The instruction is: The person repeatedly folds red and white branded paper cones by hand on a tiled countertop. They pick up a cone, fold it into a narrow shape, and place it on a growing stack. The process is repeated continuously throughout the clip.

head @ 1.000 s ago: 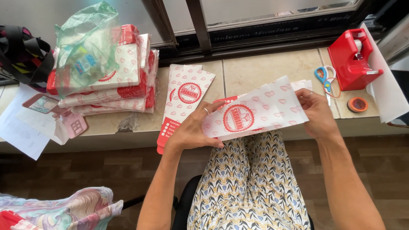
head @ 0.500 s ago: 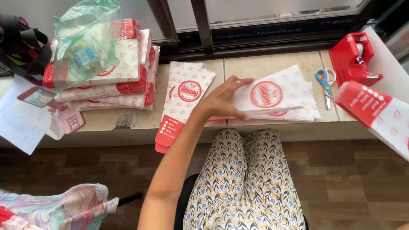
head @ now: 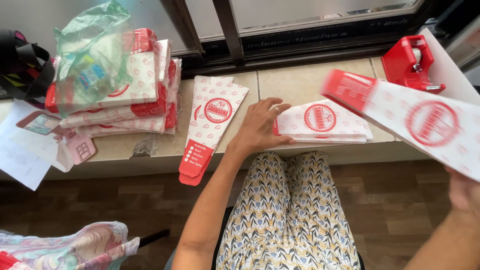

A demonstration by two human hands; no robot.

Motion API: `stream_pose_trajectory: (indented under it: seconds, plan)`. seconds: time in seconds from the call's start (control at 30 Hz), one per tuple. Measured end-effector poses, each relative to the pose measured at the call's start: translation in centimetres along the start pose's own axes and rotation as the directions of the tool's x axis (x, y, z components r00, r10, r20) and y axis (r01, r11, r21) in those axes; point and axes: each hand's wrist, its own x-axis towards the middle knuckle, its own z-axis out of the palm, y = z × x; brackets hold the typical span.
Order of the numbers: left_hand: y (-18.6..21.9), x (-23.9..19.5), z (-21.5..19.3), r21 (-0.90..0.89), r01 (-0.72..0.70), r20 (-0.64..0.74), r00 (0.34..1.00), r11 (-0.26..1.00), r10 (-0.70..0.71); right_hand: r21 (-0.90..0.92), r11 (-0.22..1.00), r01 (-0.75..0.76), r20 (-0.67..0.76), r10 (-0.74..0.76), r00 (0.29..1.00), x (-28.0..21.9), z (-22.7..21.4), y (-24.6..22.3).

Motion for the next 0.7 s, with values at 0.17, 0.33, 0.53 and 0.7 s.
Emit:
stream_pose_trajectory:
  seconds: [0.17,0.33,0.53,0.7]
  plan:
    - [-1.9,-3.7,0.5,-0.041,-0.026,-0.277,0.961,0.999,0.013,-0.056,0.998,-0.001,-0.031,-0.001,1.000,4.6,8.8,2.7]
    - [-2.0,-4.4,2.2,-0.036,0.047,-0.296,0.954,0.998,-0.056,-0.652,0.698,0.295,0.143,-0.269,0.952,7.3,14.6,3.8]
    - [-2.7,-4.4,5.0,-0.072,0.050,-0.336,0.939,0.996,-0.071,-0.568,0.248,0.785,0.523,-0.628,0.577,-3.5,17.3,4.0]
    - [-2.8,-4.7,6.7,-0.075,0.054,-0.385,0.919,0.996,-0.079,-0.472,0.130,0.872,0.664,-0.599,0.448,-8.3,18.8,7.4]
